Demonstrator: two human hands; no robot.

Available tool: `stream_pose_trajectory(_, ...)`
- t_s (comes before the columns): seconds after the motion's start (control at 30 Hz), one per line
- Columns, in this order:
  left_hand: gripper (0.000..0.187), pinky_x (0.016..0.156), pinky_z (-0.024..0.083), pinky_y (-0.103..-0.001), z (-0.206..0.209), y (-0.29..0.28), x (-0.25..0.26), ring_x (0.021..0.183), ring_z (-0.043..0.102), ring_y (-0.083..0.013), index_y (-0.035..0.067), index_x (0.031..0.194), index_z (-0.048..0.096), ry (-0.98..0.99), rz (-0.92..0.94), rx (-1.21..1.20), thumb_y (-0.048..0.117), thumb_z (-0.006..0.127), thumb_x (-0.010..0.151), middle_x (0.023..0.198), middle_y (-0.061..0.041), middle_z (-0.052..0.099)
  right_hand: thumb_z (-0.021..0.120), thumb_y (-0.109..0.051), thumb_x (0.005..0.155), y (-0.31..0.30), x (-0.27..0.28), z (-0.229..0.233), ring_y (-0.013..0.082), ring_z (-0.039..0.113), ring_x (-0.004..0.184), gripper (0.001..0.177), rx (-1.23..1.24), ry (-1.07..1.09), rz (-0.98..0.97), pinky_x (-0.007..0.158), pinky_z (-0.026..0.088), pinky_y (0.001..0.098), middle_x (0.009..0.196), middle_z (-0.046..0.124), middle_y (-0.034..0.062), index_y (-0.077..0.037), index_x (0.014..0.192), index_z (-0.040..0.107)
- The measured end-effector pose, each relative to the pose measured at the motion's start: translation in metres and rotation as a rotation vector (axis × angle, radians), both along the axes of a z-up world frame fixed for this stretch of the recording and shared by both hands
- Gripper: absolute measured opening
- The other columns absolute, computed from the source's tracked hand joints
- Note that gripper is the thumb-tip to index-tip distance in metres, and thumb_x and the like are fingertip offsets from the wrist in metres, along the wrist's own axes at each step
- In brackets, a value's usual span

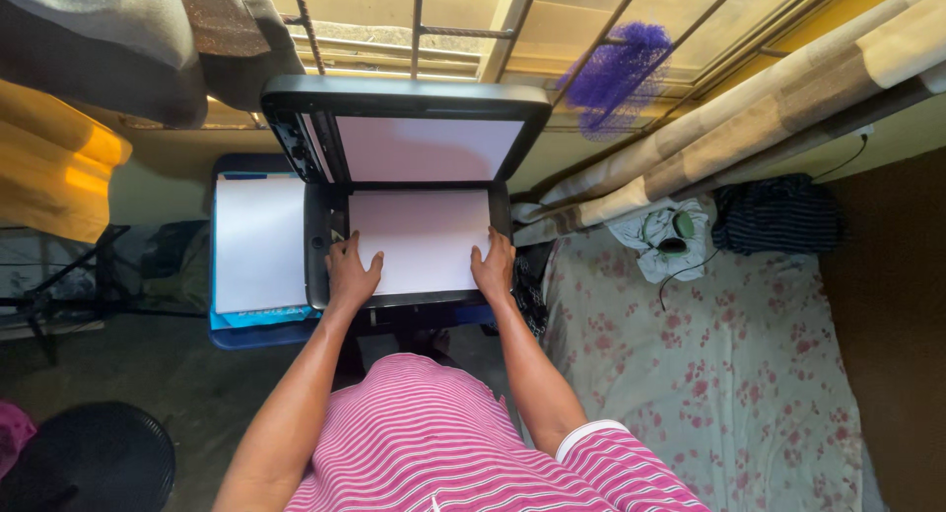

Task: The person repeatedly places sheets of paper into the scanner bed of a desktop printer, closes the lid, then removes the sheets and repeats the cycle. The person handles only paper and the printer; no other tools are used.

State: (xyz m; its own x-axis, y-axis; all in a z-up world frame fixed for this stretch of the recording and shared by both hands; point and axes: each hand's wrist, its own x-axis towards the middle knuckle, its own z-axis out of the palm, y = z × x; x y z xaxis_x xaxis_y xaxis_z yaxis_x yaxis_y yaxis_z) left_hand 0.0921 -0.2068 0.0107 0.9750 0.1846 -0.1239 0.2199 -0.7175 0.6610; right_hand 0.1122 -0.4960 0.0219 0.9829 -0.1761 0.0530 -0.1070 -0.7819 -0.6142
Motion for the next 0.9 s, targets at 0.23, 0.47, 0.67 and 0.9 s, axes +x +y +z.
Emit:
stream_pose_trajectory(0.23, 0.092, 0.107, 0.042, -0.053, 0.028, 0.012, -0.014, 0.13, 0.04, -0.0482, 0.006, 0.152, 0.043, 0.0, -0.24, 0.064, 0.028, 0.086, 0.074, 0.143, -0.03, 0.04, 0.089, -0.024, 0.071, 0.008, -0.025, 0.045, 0.0455, 0.036, 0.137, 0.092, -0.174, 0.182, 0.242, 0.11, 0.036, 0.0495, 0.155, 0.036, 0.0258, -0.022, 0.151, 0.045)
stream_pose_trajectory(0.47, 0.078, 0.11, 0.044, -0.051, 0.041, 0.017, -0.012, 0.133, 0.04, -0.0492, 0.005, 0.144, 0.054, 0.016, -0.404, 0.205, 0.026, 0.087, 0.077, 0.15, -0.033, 0.034, 0.087, -0.024, 0.076, -0.003, -0.026, 0.044, 0.0423, 0.039, 0.141, 0.064, -0.169, 0.128, 0.309, 0.116, 0.038, 0.0482, 0.157, 0.041, 0.0223, -0.023, 0.136, 0.067)
stream_pose_trajectory(0.67, 0.085, 0.109, 0.045, -0.05, 0.057, 0.024, -0.011, 0.134, 0.039, -0.0486, 0.003, 0.14, 0.056, 0.055, -0.477, 0.234, 0.03, 0.092, 0.068, 0.152, -0.029, 0.032, 0.09, -0.03, 0.071, 0.006, -0.034, 0.043, 0.0438, 0.038, 0.14, 0.067, -0.175, 0.139, 0.319, 0.113, 0.039, 0.0482, 0.156, 0.039, 0.0253, -0.02, 0.133, 0.069)
stream_pose_trajectory(0.9, 0.088, 0.115, 0.038, -0.051, 0.067, 0.027, -0.001, 0.139, 0.034, -0.0507, 0.003, 0.14, 0.054, 0.097, -0.521, 0.288, 0.031, 0.093, 0.066, 0.153, -0.028, 0.03, 0.089, -0.033, 0.071, 0.007, -0.032, 0.038, 0.0432, 0.041, 0.136, 0.065, -0.242, 0.149, 0.312, 0.109, 0.041, 0.0494, 0.155, 0.041, 0.0244, -0.02, 0.131, 0.071)
